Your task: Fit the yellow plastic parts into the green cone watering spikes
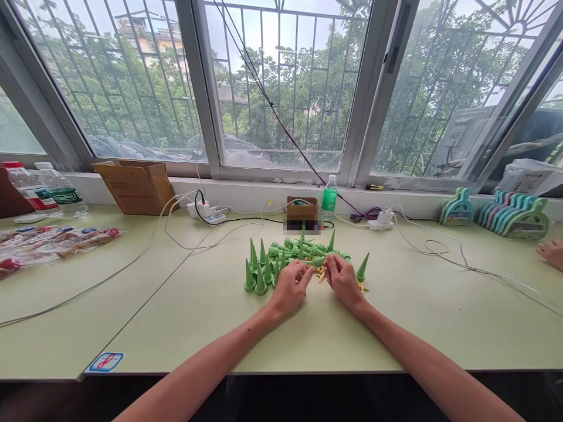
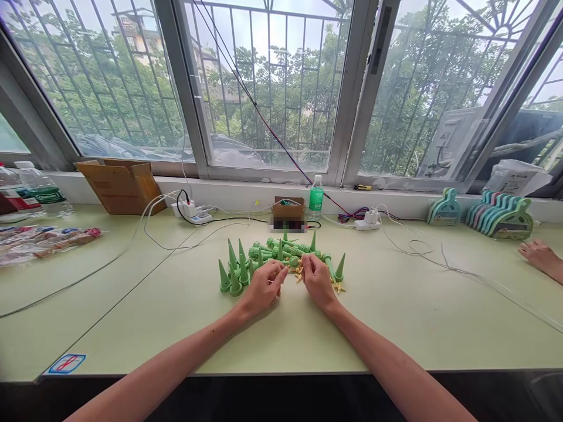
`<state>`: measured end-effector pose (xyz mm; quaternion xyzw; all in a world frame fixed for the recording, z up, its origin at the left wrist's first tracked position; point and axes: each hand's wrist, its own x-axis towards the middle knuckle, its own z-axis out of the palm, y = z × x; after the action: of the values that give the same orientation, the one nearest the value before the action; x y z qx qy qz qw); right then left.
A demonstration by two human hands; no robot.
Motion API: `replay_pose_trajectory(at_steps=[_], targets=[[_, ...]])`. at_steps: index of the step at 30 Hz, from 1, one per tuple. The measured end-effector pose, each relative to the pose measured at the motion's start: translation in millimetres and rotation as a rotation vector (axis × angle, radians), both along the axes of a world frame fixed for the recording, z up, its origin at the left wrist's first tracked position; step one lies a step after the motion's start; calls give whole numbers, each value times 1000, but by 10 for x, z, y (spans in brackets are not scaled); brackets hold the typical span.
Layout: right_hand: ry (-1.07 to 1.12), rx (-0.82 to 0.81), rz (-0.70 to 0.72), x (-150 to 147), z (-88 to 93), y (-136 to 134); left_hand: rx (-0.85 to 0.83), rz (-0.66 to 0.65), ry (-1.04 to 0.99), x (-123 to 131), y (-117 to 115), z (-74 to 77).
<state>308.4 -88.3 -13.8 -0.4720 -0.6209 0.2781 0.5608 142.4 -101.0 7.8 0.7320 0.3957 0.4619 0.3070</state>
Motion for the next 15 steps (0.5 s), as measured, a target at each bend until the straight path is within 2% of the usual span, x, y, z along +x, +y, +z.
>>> replay_pose_trajectory(at_steps=[8, 15], targets=[[-41, 8, 78, -8, 45, -55, -264, -112, -148, -7, 41, -50], [-54, 7, 137, -9, 55, -73, -438, -214, -361, 6, 41, 19]])
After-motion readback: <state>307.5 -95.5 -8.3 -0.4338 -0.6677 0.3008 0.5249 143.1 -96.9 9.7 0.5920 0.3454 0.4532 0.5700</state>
